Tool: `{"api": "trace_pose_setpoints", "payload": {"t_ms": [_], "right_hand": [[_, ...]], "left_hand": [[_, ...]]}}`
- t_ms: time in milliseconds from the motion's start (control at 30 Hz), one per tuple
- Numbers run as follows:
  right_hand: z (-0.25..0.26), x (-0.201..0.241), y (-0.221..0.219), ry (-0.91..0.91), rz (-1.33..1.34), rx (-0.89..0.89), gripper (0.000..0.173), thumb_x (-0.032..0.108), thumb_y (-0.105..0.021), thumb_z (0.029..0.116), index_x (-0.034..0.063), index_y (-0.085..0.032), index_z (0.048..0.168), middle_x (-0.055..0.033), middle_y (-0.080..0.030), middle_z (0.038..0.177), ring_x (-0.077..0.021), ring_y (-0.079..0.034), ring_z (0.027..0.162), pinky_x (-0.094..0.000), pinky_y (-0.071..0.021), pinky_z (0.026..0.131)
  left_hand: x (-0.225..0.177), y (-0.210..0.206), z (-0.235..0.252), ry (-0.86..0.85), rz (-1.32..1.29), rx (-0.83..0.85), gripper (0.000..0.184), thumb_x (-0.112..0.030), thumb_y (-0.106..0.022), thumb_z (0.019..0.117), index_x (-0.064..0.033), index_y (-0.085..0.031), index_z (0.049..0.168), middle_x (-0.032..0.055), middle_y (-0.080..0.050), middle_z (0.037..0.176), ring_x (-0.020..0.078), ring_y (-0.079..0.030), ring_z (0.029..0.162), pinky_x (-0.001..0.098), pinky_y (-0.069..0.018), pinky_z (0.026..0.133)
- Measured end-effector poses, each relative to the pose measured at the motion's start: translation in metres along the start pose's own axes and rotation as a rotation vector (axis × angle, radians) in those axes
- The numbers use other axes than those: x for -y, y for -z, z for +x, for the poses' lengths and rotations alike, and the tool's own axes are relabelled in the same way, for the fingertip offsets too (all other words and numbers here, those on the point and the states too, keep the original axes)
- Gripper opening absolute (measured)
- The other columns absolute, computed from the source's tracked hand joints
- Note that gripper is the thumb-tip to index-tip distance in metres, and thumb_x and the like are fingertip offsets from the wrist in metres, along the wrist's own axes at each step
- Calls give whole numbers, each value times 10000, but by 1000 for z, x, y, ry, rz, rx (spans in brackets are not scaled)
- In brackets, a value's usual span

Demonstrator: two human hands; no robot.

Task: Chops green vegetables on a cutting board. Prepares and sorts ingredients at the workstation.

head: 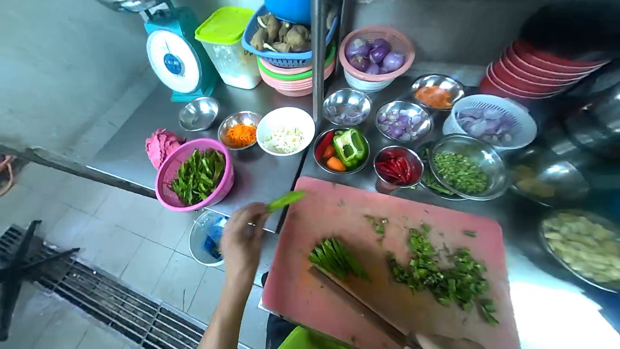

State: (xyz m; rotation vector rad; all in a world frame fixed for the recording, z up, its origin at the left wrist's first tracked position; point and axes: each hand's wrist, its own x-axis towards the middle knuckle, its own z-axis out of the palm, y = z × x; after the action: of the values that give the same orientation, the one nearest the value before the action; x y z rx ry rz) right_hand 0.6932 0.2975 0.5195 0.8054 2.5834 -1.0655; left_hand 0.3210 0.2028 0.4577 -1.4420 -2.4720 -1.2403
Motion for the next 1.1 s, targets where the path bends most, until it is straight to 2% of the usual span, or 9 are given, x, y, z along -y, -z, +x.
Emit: {"api": "trace_pose_setpoints", "payload": {"t_ms": [67,133,167,300,333,467,600,767,1100], "right_hand": [[9,3,-3,-13,-32,41,407,300,-476,1088,-39,-671,975,-243,-662,730,-447,-696,704,-609,-541,622],[20,6,0,-43,-46,52,407,299,-479,1083,-42,-679,989,-252,-668,729,-459,-704,722,-610,-547,638],[24,7,3,-70,-40,54,404,299,-480,1081,-43,-681,999,-256,-674,742,-463,-707,740,-613,-547,653],[38,0,16,-202,40,30,414,304,-505,1069,-68,-687,1090,-294,-700,866,-494,-706,847,-651,-540,745],[41,-5,17,-215,53,14,419,312,-509,1064,-66,-686,1093,-293,-699,858,-492,-706,837,-652,-538,734],[44,0,22,-212,19,-1,429,329,-497,1065,-59,-679,1057,-277,-689,818,-477,-703,794,-640,-536,693],[46,20,21,-169,-4,-50,407,297,-513,1059,-70,-685,1019,-264,-694,804,-451,-711,777,-609,-552,690],[53,37,15,-203,3,11,392,282,-502,1061,-64,-684,1045,-258,-703,828,-445,-716,807,-607,-551,710],[47,50,9,-238,-73,70,383,263,-454,1077,-58,-663,1085,-251,-703,821,-441,-721,795,-583,-557,689]], "left_hand": [[7,23,-26,13,10,-154,166,-112,-662,945,23,-734,1009,183,-722,1101,285,-682,1102,452,-554,965],[4,34,-54,-20,57,-189,145,-135,-653,944,-18,-738,954,150,-715,1053,209,-673,1084,329,-547,968],[1,34,-66,-40,65,-160,139,-163,-648,963,-57,-738,946,119,-709,1042,183,-663,1082,307,-536,970],[-8,2,-88,-239,124,-7,182,-267,-568,1037,-207,-723,963,8,-734,1034,158,-676,1035,360,-526,945],[-10,-11,-88,-295,164,26,199,-260,-539,1044,-221,-721,974,-6,-737,1039,161,-675,1025,370,-517,939],[-12,-49,-84,-379,258,165,205,-157,-562,988,-217,-757,966,-23,-753,1059,194,-699,1027,422,-549,908],[-28,-55,-90,-442,170,250,165,-220,-571,993,-211,-722,1059,-2,-726,1092,188,-681,1066,399,-553,927],[-38,-63,-91,-481,135,288,136,-208,-598,994,-192,-731,974,-2,-735,1024,185,-694,1006,351,-572,863],[-35,-66,-93,-446,108,304,148,-200,-601,984,-191,-744,948,-11,-733,1006,170,-693,959,326,-575,826]]}}
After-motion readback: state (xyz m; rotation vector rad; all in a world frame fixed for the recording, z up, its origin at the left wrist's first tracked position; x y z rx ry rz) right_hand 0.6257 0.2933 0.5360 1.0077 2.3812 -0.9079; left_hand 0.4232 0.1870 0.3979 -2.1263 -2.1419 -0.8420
